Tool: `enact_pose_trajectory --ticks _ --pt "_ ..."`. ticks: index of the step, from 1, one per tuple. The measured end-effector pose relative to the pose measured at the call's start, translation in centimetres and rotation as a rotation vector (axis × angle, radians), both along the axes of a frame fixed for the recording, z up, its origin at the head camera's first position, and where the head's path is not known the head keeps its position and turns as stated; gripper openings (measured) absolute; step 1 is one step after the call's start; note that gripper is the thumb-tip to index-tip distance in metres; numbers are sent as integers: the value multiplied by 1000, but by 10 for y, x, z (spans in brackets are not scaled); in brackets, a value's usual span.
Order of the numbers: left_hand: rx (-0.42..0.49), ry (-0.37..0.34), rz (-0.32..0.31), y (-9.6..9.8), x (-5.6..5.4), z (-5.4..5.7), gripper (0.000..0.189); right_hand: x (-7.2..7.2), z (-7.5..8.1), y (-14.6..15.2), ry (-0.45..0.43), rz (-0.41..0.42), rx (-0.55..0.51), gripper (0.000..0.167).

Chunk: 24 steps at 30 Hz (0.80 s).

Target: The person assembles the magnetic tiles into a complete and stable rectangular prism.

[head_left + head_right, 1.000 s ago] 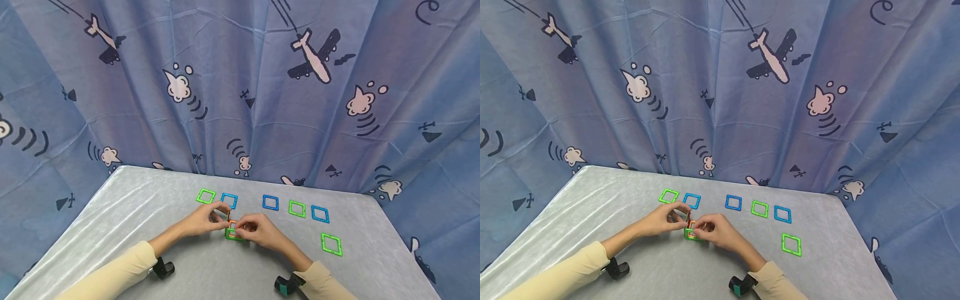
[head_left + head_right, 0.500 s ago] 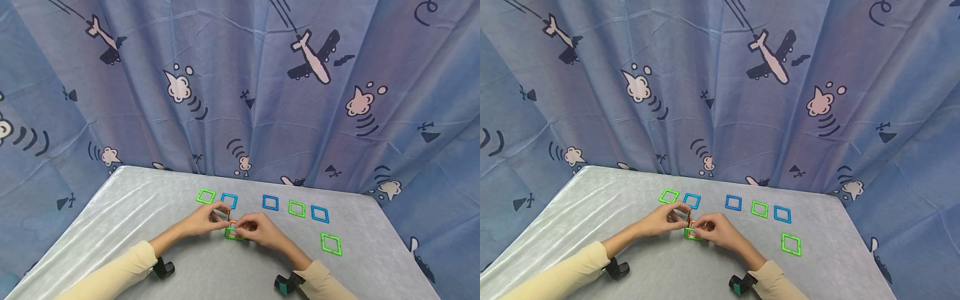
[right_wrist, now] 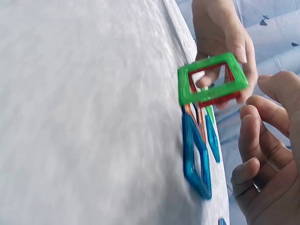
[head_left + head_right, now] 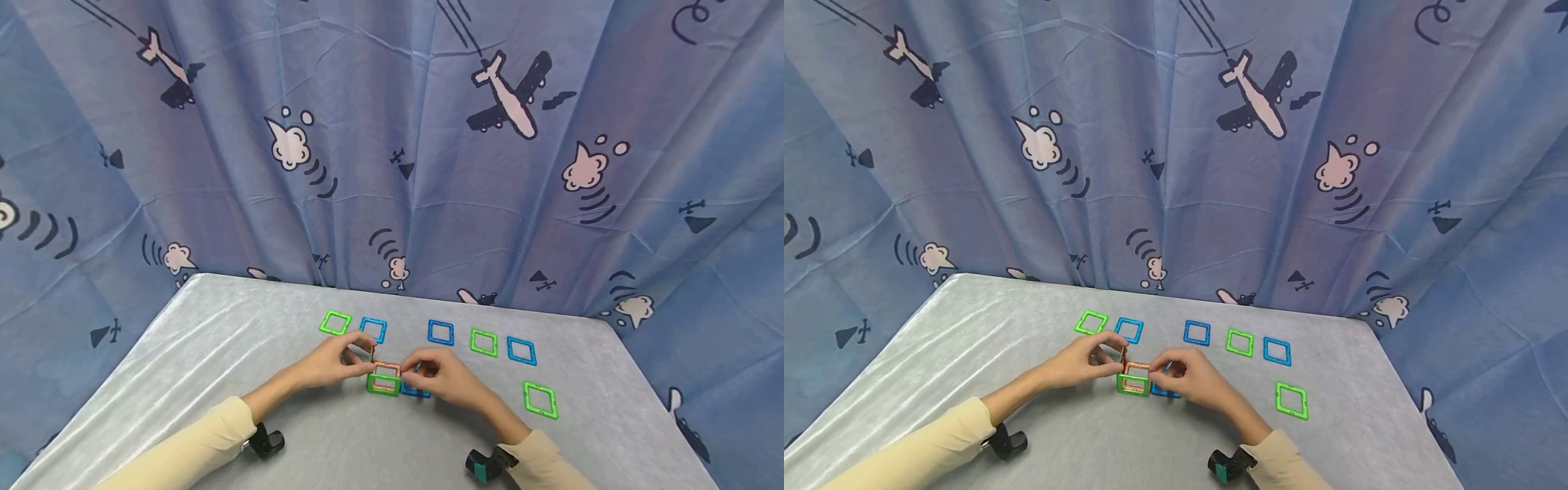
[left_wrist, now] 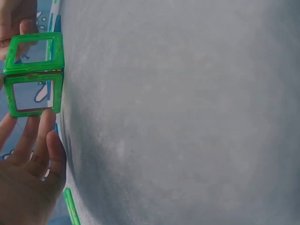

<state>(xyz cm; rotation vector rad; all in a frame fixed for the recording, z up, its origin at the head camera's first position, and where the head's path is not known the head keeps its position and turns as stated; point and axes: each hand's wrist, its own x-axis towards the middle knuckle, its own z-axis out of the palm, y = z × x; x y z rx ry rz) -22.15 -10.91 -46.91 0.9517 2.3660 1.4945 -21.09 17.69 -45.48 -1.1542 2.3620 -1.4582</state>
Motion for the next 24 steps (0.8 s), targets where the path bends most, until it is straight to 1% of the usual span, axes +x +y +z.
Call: enact_pose_trajectory --ticks 7,15,20,24 --pt "1 -1 3 0 1 0 42 3 2 35 -8 -81 39 9" --pt "2 -2 -5 -2 1 -1 42 9 11 74 -17 -148 48 13" --pt "-4 -8 -8 -3 1 0 42 14 16 92 5 -160 50 12" --pt "-6 -14 -7 -3 2 1 42 19 16 107 9 -165 52 12"
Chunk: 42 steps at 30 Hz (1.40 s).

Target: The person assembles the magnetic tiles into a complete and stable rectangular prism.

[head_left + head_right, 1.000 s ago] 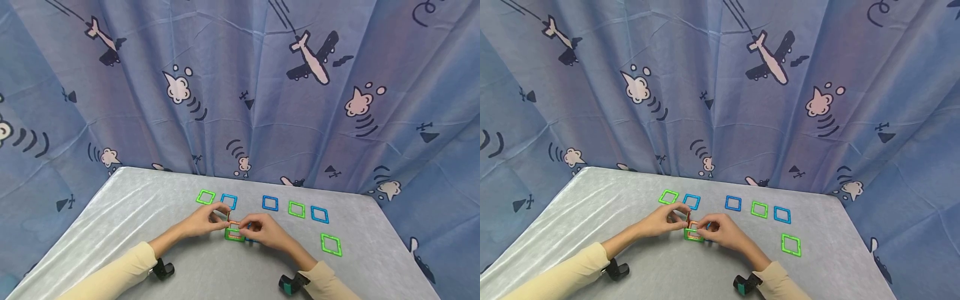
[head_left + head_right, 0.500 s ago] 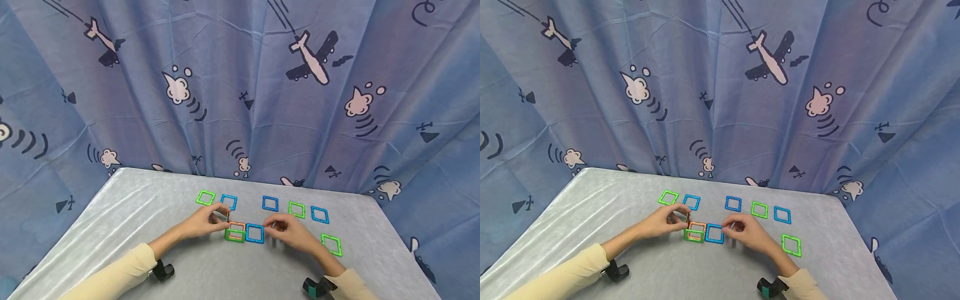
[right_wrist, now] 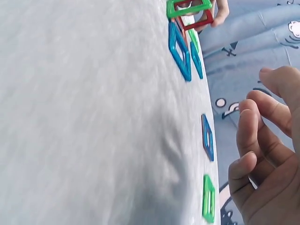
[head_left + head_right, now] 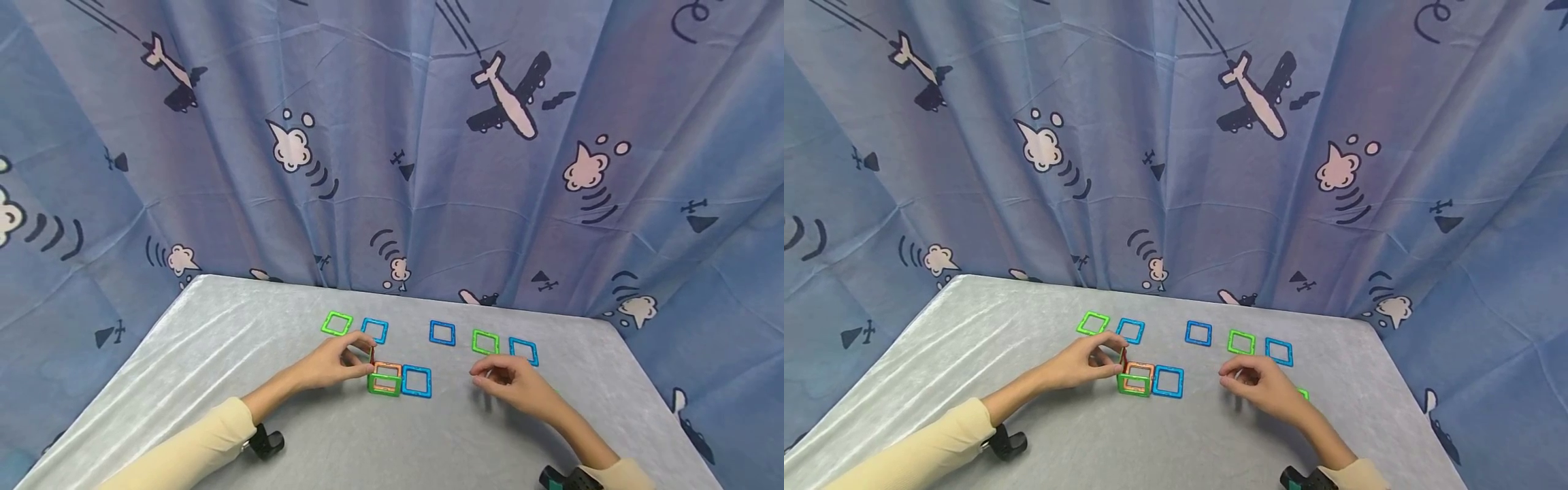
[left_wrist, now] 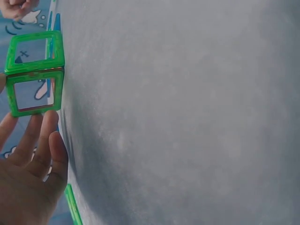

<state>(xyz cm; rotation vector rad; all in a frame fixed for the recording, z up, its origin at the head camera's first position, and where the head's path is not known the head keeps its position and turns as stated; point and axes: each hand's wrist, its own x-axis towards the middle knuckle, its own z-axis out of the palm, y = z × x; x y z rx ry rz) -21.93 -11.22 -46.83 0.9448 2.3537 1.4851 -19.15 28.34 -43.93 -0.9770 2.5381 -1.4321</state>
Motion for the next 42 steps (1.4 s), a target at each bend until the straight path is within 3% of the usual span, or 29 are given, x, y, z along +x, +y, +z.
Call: enact_pose_trajectory --ticks 7,15,20,31,42 --pt "-6 8 7 0 1 -1 42 10 -1 23 -12 -6 11 12" --pt "-8 14 4 1 -2 -1 42 18 -3 47 12 -81 40 12" --pt "-12 9 1 1 -3 0 43 22 -4 61 -20 -93 52 13" --pt "-13 2 -8 1 0 3 42 23 -6 92 -45 -183 102 19" --pt "-13 17 -6 2 -1 3 42 25 -10 112 1 -236 147 36"
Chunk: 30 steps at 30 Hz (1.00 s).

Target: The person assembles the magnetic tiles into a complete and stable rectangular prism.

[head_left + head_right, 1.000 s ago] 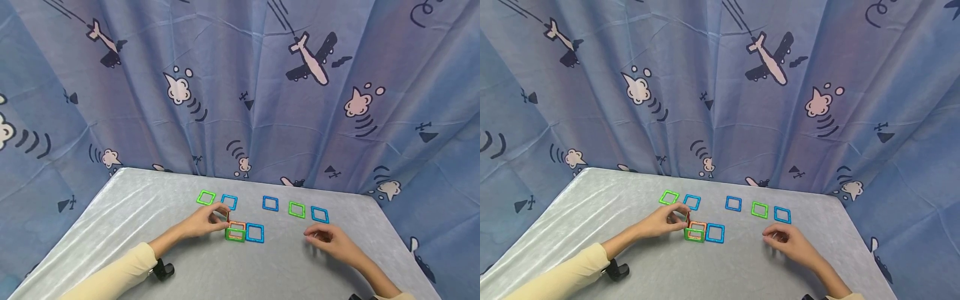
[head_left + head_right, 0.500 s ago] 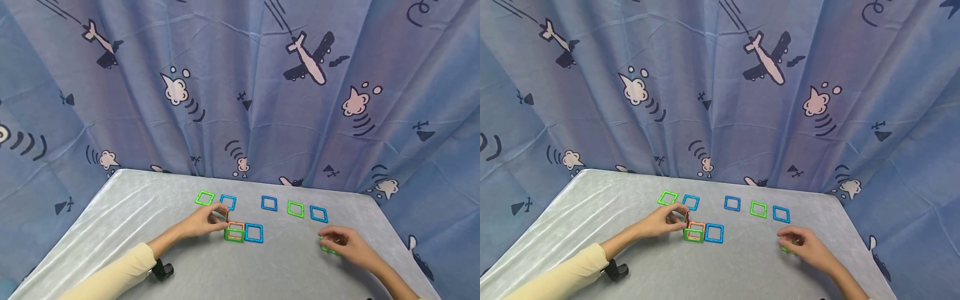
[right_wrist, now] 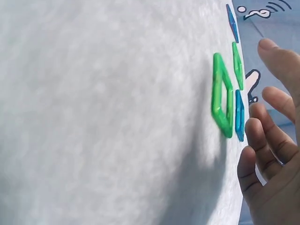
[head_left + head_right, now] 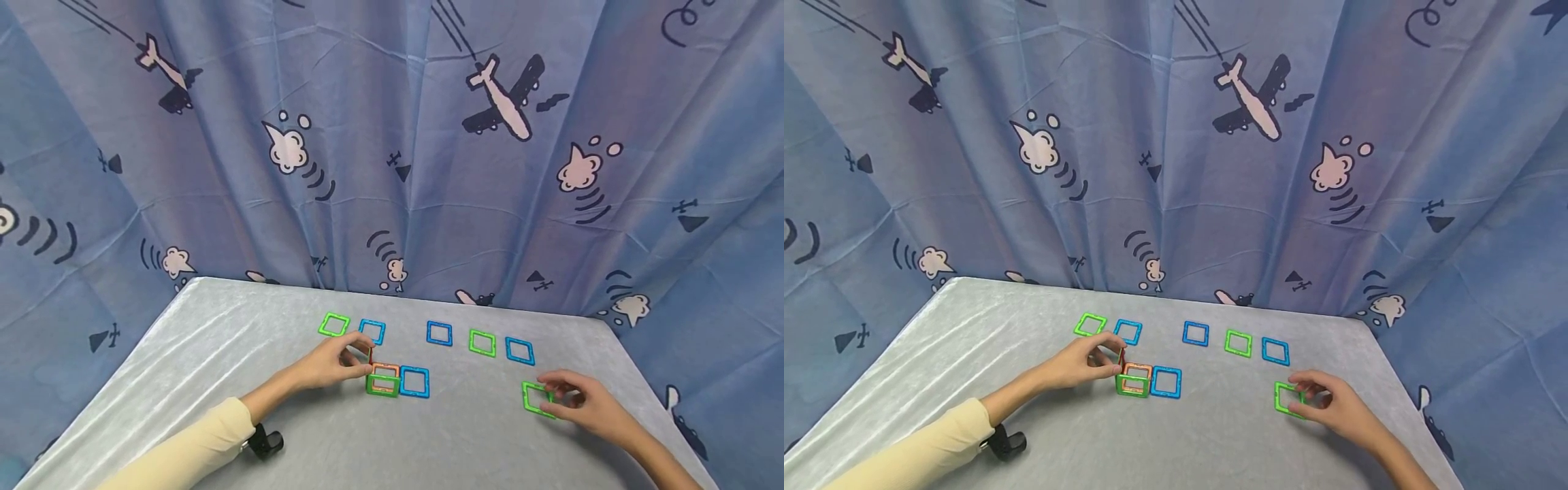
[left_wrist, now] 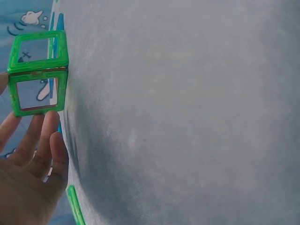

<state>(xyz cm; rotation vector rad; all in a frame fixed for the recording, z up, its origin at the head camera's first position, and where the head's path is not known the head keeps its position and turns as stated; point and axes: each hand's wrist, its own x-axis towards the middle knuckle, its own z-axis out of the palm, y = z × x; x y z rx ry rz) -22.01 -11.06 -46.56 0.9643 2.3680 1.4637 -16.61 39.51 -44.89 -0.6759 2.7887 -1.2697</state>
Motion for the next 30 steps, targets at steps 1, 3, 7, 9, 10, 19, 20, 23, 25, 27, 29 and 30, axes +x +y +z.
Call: enact_pose_trajectory --ticks 1,3,7,9,10,19,20,23,25,27,29,30 --pt "-2 0 1 0 0 0 42 1 -1 1 1 -7 -1 36" --pt "-8 0 3 0 0 -1 42 3 -2 2 1 -26 -10 37" --pt "-21 -11 16 0 -2 -2 43 5 -8 4 0 -53 -15 38" --pt "-24 -15 23 0 -3 -2 43 6 -10 6 7 -63 6 39" --pt "-25 -17 26 0 -3 -2 43 6 -11 6 10 -66 15 39" --pt "-19 -23 19 0 -6 -2 42 7 -17 9 43 -100 41 39" --pt "-19 -23 18 0 -6 -3 42 7 -17 9 48 -101 44 39" --pt "-16 -21 13 0 -7 -3 42 6 -18 10 50 -98 48 39" --pt "-13 -20 14 0 -6 -3 42 6 -18 10 43 -93 51 39" --pt "-13 -19 13 0 -6 -2 42 5 -18 10 35 -98 55 39" --pt "-13 -22 15 -1 -6 -2 42 4 -19 9 32 -99 65 38" --pt "-14 -24 16 -1 -6 -2 42 3 -19 9 34 -98 69 38"
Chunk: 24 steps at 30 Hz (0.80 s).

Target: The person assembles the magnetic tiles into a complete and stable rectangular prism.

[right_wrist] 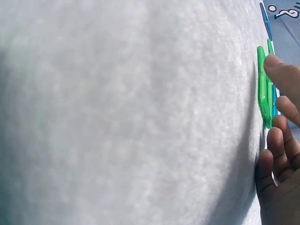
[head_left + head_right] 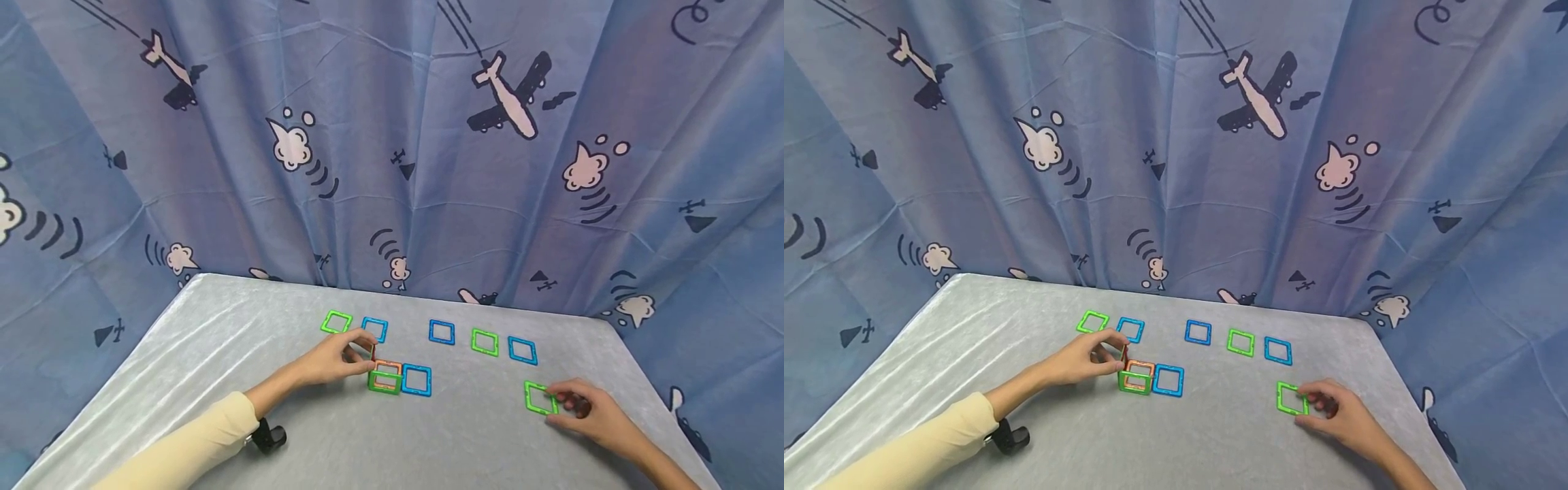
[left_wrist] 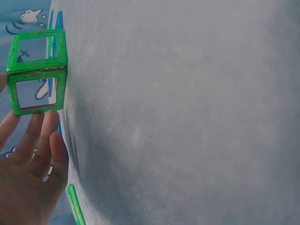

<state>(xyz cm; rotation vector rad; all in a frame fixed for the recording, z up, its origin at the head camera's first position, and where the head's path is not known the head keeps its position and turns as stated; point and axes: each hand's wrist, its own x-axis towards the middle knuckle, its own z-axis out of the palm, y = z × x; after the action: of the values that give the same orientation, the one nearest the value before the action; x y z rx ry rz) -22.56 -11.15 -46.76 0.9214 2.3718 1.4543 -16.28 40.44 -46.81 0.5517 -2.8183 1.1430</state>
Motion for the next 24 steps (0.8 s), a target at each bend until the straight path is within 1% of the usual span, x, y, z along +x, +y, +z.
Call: enact_pose_trajectory --ticks 4,8,12,18,24 --pt "1 -5 -2 0 0 1 42 -1 -2 1 17 9 5 35" --pt "-4 -6 -1 0 1 2 43 0 -6 0 47 22 -8 29" --pt "-14 -2 -1 0 1 1 43 2 -9 -2 79 17 -22 23" --pt "-13 4 -10 1 1 1 42 4 -10 -4 84 5 -14 17" --pt "-3 5 -12 1 0 1 42 4 -9 -6 97 3 11 17"
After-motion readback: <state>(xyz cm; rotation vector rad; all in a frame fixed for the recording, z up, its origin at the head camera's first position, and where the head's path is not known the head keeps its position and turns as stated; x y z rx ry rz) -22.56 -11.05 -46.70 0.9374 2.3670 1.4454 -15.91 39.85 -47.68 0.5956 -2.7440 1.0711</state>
